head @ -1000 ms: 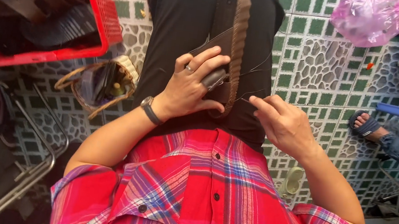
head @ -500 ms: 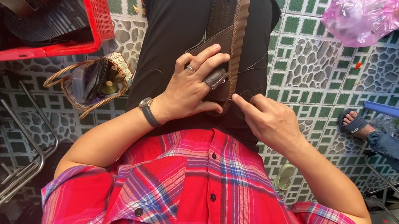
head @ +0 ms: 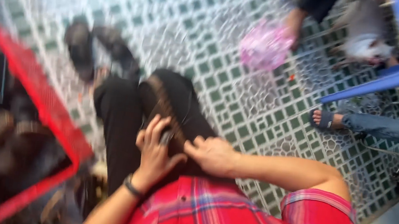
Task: The person is repairing a brown sandal by hand, sewing the sole to the upper using a sewing awl and thread.
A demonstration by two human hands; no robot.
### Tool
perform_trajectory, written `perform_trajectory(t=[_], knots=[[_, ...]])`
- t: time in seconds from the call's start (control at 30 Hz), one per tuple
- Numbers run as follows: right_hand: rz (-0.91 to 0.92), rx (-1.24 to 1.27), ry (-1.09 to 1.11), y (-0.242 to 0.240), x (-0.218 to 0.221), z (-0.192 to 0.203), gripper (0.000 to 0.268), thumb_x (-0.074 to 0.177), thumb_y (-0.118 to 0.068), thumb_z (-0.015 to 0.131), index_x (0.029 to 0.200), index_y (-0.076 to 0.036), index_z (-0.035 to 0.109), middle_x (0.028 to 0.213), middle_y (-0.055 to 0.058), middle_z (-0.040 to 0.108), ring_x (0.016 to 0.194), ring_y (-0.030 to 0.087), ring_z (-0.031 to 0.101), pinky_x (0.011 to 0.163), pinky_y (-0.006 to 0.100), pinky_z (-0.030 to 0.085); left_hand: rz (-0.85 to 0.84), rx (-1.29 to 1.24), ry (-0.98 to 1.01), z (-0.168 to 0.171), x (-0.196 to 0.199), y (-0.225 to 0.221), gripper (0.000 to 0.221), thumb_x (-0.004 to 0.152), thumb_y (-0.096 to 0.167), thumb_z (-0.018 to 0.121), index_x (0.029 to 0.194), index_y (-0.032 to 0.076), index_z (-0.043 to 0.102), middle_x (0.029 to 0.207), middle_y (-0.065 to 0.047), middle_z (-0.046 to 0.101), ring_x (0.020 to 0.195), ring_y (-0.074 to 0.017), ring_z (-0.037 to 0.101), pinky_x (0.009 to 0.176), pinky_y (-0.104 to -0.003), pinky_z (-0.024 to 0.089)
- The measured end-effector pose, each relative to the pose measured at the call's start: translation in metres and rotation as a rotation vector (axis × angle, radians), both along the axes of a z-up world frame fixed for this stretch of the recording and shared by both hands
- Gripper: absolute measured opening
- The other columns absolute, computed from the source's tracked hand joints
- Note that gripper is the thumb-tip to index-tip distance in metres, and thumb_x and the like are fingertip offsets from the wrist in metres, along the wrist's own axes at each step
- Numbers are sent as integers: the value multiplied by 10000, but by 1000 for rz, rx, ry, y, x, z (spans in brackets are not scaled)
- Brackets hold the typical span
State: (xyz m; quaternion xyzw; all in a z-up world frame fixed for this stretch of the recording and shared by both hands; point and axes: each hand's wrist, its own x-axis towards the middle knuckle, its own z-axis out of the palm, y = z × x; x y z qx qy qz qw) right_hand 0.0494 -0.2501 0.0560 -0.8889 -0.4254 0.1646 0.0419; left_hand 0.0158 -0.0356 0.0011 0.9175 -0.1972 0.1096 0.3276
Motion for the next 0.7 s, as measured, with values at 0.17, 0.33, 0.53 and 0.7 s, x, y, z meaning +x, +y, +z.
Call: perform_trajectory(t=[0.17,0.33,0.53,0.7], knots=[[-148,107,79,18,-17,-41,180,979,-242,540,1069,-89,512,891,161,603,613,409,663,443,542,481,118,20,62,-21,-5,3,889,561,614,869,1221,84,598,1517,-7,437,1494,-276,309,1104,-468,219],[-146,224,76,7,-20,-41,194,1039,-266,486,1042,-72,480,892,150,607,632,410,645,456,536,480,72,136,-92,-14,-15,10,851,691,674,778,1294,103,593,1537,-56,448,1488,-281,345,1119,-417,216],[-70,218,62,-1,-12,-33,241,1026,-323,541,1023,-88,487,898,117,578,690,376,661,475,512,503,-89,247,-359,-3,-37,29,399,946,180,586,1325,56,589,1441,-190,521,1375,-364,497,1059,-467,427],[-27,224,21,8,-5,-33,202,1004,-276,569,1007,-87,496,864,123,586,638,377,657,427,516,489,-74,75,-299,4,-38,32,261,923,83,685,1156,-34,670,1329,-174,603,1290,-361,579,964,-423,522]])
